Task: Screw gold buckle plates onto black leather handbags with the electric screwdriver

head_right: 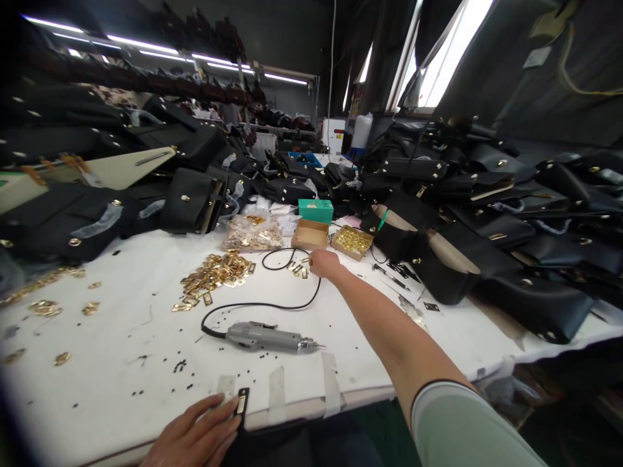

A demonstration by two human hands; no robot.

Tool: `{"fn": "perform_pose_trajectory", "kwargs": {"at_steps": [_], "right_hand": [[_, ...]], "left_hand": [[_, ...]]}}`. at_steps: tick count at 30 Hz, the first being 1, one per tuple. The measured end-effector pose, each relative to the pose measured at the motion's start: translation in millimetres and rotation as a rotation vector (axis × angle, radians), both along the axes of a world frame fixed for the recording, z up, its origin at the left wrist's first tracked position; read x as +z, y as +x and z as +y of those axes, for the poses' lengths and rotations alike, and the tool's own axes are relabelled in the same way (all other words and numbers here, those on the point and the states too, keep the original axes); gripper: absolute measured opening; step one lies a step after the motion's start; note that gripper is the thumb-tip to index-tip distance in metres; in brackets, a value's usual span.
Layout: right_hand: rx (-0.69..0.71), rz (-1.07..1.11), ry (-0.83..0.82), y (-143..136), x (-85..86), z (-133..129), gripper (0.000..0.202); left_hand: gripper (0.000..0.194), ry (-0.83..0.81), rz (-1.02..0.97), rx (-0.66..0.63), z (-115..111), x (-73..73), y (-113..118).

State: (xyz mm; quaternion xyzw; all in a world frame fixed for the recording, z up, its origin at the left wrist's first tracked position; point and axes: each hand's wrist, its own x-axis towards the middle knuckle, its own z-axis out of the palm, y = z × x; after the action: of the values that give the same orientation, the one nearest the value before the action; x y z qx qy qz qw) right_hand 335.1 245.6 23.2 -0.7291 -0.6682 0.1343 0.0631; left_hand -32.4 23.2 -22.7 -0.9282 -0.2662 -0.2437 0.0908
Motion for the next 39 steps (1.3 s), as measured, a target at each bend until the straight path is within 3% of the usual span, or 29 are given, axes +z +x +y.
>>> {"fn": "perform_pose_trajectory", "kwargs": {"at_steps": [3,6,9,11,13,16,19,25,30,35,39], "right_hand": [[0.016,0.09,0.096,1,7.8,-6,0.003],[-0.023,0.171,0.228,-4,18.1,-24,0.019],[-0.059,0.506,0.331,-24,27.4,-61,0.029],[-0.023,0.85,0.285,-46,30.5,-98,0.032],[0.039,1.026,0.145,-71,29.6,-140,0.034],[0.103,1.119,0.017,-106,19.7,-194,0.03],[0.118,1.14,-0.046,-128,3.6,-224,0.024],[0.043,1.075,0.044,-144,-17.4,-233,0.03],[0.043,1.007,-0.008,-146,-15.1,-235,0.018],[-0.056,1.083,-0.162,-146,-11.6,-232,0.024],[-0.039,1.049,-0.219,-146,-14.1,-226,0.022]], "left_hand": [[0.023,-0.13,-0.046,0.096,-12,6.7,6],[0.024,-0.26,-0.098,0.171,-22,13.8,13],[0.023,-0.36,-0.125,0.202,-28,20.7,17],[0.021,-0.415,-0.14,0.214,-29,23.8,18],[0.019,-0.461,-0.156,0.222,-29,25.1,19],[0.018,-0.511,-0.169,0.233,-30,24.6,19],[0.018,-0.546,-0.172,0.238,-30,23.5,19],[0.022,-0.595,-0.193,0.26,-30,22.9,19],[0.028,-0.621,-0.208,0.294,-31,22.4,20],[0.03,-0.643,-0.239,0.347,-32,23.1,21],[0.031,-0.645,-0.243,0.335,-31,23.0,21]]}}
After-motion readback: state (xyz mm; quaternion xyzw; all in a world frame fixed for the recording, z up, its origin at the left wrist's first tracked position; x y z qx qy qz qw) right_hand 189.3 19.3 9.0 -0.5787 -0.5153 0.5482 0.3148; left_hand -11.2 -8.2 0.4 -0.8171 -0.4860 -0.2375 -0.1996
